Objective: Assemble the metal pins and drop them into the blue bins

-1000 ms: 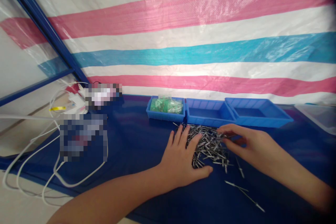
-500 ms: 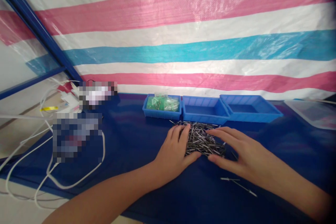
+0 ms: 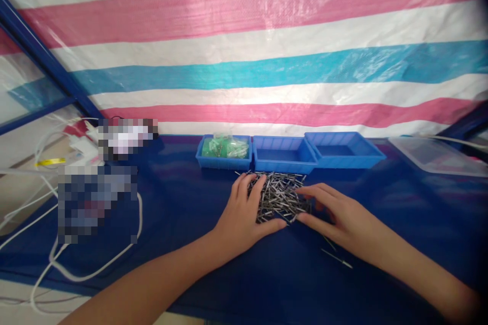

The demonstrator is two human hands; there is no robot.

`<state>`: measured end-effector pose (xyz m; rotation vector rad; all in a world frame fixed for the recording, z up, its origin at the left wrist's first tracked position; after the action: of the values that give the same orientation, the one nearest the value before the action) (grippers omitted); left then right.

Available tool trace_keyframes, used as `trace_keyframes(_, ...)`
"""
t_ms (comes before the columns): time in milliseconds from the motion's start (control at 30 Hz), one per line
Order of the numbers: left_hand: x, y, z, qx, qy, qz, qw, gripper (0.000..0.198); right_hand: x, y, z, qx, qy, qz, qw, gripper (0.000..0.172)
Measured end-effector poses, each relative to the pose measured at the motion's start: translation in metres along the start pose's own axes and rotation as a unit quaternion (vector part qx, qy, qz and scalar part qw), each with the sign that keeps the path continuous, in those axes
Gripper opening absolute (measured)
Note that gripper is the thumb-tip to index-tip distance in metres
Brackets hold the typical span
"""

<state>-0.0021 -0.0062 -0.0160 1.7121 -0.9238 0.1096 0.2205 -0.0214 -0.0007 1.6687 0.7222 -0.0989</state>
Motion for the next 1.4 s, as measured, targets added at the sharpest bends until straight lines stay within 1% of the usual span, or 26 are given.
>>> trace_keyframes(67,0.000,0.003,-0.001,-0.002,-0.002,-0.004,1.000,0.087,0.005,0.009,0.011,-0.039,-0.019,0.010,0.999,0.033)
trace_keyframes(133,0.001,0.006,-0.003,-0.005,-0.001,-0.005,1.000,0.090,0.008,0.012,0.027,-0.094,-0.022,0.019,0.995,0.025)
trace_keyframes(200,0.001,0.008,-0.005,-0.008,0.001,-0.002,1.000,0.095,0.010,0.012,0.041,-0.122,-0.020,0.008,0.992,0.017)
trace_keyframes(233,0.000,0.008,-0.006,-0.010,0.001,0.000,1.000,0.096,0.009,0.010,0.045,-0.124,-0.019,0.001,0.992,0.017)
trace_keyframes(333,-0.001,0.008,-0.008,-0.012,-0.001,0.000,1.000,0.099,0.007,0.001,0.044,-0.096,-0.001,-0.004,0.995,0.026)
trace_keyframes(433,-0.002,0.007,-0.007,-0.009,-0.018,-0.019,1.000,0.100,0.004,-0.010,0.028,-0.033,0.044,0.003,0.998,0.024)
trace_keyframes(500,0.002,0.006,-0.003,-0.005,-0.057,-0.040,0.998,0.103,0.001,-0.015,0.015,0.012,0.070,0.004,0.997,0.022)
trace_keyframes(567,0.009,0.004,0.002,-0.001,-0.115,-0.056,0.992,0.105,-0.002,-0.018,0.005,0.043,0.086,-0.009,0.995,0.020)
trace_keyframes(633,0.018,0.001,0.008,0.013,-0.164,-0.064,0.984,0.096,-0.007,-0.015,-0.003,0.061,0.086,-0.038,0.994,0.018)
trace_keyframes(700,0.025,0.000,0.012,0.043,-0.192,-0.067,0.978,0.073,-0.009,-0.009,-0.009,0.084,0.061,-0.070,0.992,0.017)
trace_keyframes(767,0.029,0.000,0.013,0.065,-0.202,-0.071,0.975,0.047,-0.009,-0.001,-0.016,0.110,0.019,-0.088,0.990,0.016)
trace_keyframes(800,0.030,0.001,0.013,0.068,-0.202,-0.075,0.974,0.038,-0.008,0.001,-0.020,0.116,0.001,-0.093,0.989,0.016)
trace_keyframes(867,0.031,0.003,0.013,0.054,-0.203,-0.086,0.974,0.027,-0.007,0.003,-0.030,0.111,-0.023,-0.100,0.988,0.016)
trace_keyframes(900,0.032,0.004,0.013,0.037,-0.214,-0.091,0.972,0.024,-0.006,0.003,-0.036,0.106,-0.028,-0.104,0.989,0.016)
trace_keyframes(967,0.037,0.003,0.014,-0.007,-0.264,-0.088,0.961,0.019,-0.006,0.001,-0.048,0.098,-0.025,-0.114,0.988,0.018)
trace_keyframes(1033,0.045,0.000,0.015,-0.045,-0.324,-0.077,0.942,0.021,-0.008,-0.002,-0.059,0.096,-0.018,-0.127,0.987,0.020)
trace_keyframes(1067,0.049,-0.003,0.016,-0.054,-0.345,-0.074,0.934,0.023,-0.009,-0.004,-0.063,0.096,-0.015,-0.133,0.986,0.022)
trace_keyframes(1133,0.056,-0.009,0.016,-0.055,-0.364,-0.079,0.926,0.025,-0.010,-0.007,-0.067,0.097,-0.014,-0.141,0.985,0.024)
trace_keyframes(1233,0.064,-0.019,0.012,-0.041,-0.370,-0.105,0.922,0.021,-0.008,-0.008,-0.065,0.101,-0.020,-0.145,0.984,0.026)
trace_keyframes(1400,0.068,-0.027,0.002,-0.028,-0.379,-0.136,0.915,0.018,-0.003,-0.008,-0.056,0.112,-0.039,-0.143,0.983,0.024)
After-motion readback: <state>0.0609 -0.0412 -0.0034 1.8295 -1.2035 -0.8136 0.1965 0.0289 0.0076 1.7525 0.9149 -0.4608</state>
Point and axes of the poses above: each hand's wrist, its own z-axis away from the middle knuckle, its own y-axis out of the back of the hand, x = y × z, the point moved 2 cm from there along -z, towards the middle knuckle, and after that the axes turned 9 degrees about x, right-handed, at the moved point
